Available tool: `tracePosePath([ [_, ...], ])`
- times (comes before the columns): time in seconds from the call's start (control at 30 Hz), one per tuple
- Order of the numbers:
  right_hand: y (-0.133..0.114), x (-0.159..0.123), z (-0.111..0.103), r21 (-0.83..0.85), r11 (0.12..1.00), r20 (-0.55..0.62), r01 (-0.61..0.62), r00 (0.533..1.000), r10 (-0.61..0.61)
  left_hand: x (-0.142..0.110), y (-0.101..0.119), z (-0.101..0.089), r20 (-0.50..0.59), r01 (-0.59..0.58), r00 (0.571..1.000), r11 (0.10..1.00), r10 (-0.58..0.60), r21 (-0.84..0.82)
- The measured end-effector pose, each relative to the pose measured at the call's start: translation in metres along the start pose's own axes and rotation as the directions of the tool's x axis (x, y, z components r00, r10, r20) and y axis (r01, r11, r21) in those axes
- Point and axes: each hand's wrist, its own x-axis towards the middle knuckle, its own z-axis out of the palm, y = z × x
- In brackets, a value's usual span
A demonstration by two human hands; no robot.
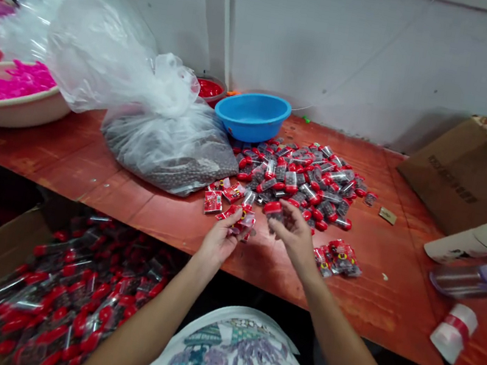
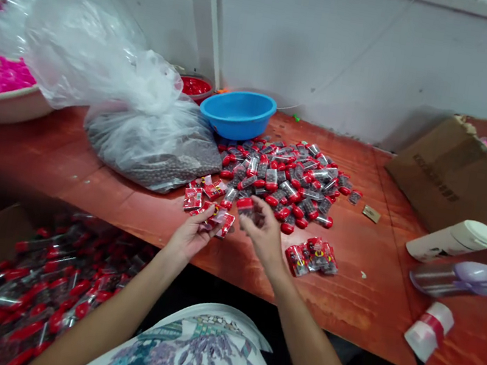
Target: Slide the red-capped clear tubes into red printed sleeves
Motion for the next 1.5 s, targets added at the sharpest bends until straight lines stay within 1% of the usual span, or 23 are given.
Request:
tracePosePath([
  [0.07,0.004,-0.025,0.009,0.041,0.998,0.004,-0.039,0.999,0.039,0.001,-0.003,0.001,0.03,-0.001,1.0,1.0,0.001,0.007],
  [0.17,0.012,-0.042,0.015,0.02,0.999,-0.02,-0.044,0.999,0.045,0.002,-0.009,0.003,0.05,-0.02,0.999,0.999,0.018,0.039],
  [0.3,0.02,-0.043,0.012,-0.004,1.0,-0.012,-0.016,1.0,0.016,0.0,-0.017,0.003,0.059,-0.084,0.995,0.992,0.078,0.097],
  [0.43,0.022,-0.042,0.008,-0.014,0.999,-0.019,0.037,0.999,-0.038,-0.004,-0.02,0.002,0.099,-0.151,0.985,0.981,0.14,0.125],
  [0.57,0.023,-0.046,0.006,-0.026,0.998,0.074,0.064,0.995,-0.062,-0.007,-0.019,0.002,0.123,-0.214,0.973,0.963,0.196,0.164],
  [0.63,0.024,-0.049,0.007,-0.022,0.997,0.083,0.068,0.994,-0.066,-0.008,-0.018,0.003,0.14,-0.229,0.969,0.953,0.203,0.2],
  [0.7,0.025,-0.052,0.01,0.029,0.999,0.042,0.031,0.999,-0.032,-0.011,-0.018,0.005,0.156,-0.23,0.968,0.945,0.197,0.232],
  [0.8,0.024,-0.055,0.014,0.152,0.988,-0.037,-0.035,0.998,0.041,-0.016,-0.017,0.007,0.18,-0.232,0.965,0.937,0.189,0.261],
  [0.9,0.021,-0.055,0.015,0.205,0.978,-0.072,-0.048,0.995,0.064,-0.02,-0.015,0.008,0.213,-0.235,0.96,0.939,0.183,0.252],
  [1.0,0.02,-0.054,0.014,0.208,0.977,-0.084,-0.041,0.995,0.06,-0.024,-0.016,0.008,0.288,-0.257,0.942,0.925,0.174,0.281],
  [1.1,0.022,-0.054,0.013,0.174,0.985,-0.102,-0.006,0.994,0.025,-0.027,-0.019,0.006,0.354,-0.299,0.92,0.887,0.169,0.353],
  [1.23,0.027,-0.056,0.012,0.096,0.994,-0.152,0.054,0.988,-0.039,-0.029,-0.022,0.004,0.391,-0.348,0.903,0.834,0.175,0.429],
  [1.3,0.028,-0.057,0.01,0.076,0.996,-0.139,0.057,0.989,-0.046,-0.029,-0.02,0.003,0.392,-0.367,0.9,0.817,0.19,0.445],
  [1.33,0.028,-0.057,0.009,0.071,0.996,-0.114,0.046,0.993,-0.037,-0.028,-0.019,0.004,0.391,-0.379,0.897,0.813,0.206,0.442],
  [1.43,0.028,-0.057,0.003,0.088,0.996,-0.003,-0.02,1.0,0.021,-0.026,-0.012,0.004,0.383,-0.405,0.89,0.815,0.248,0.414],
  [1.5,0.026,-0.057,-0.001,0.14,0.987,0.028,-0.08,0.997,0.077,-0.026,-0.009,0.005,0.368,-0.39,0.898,0.828,0.243,0.403],
])
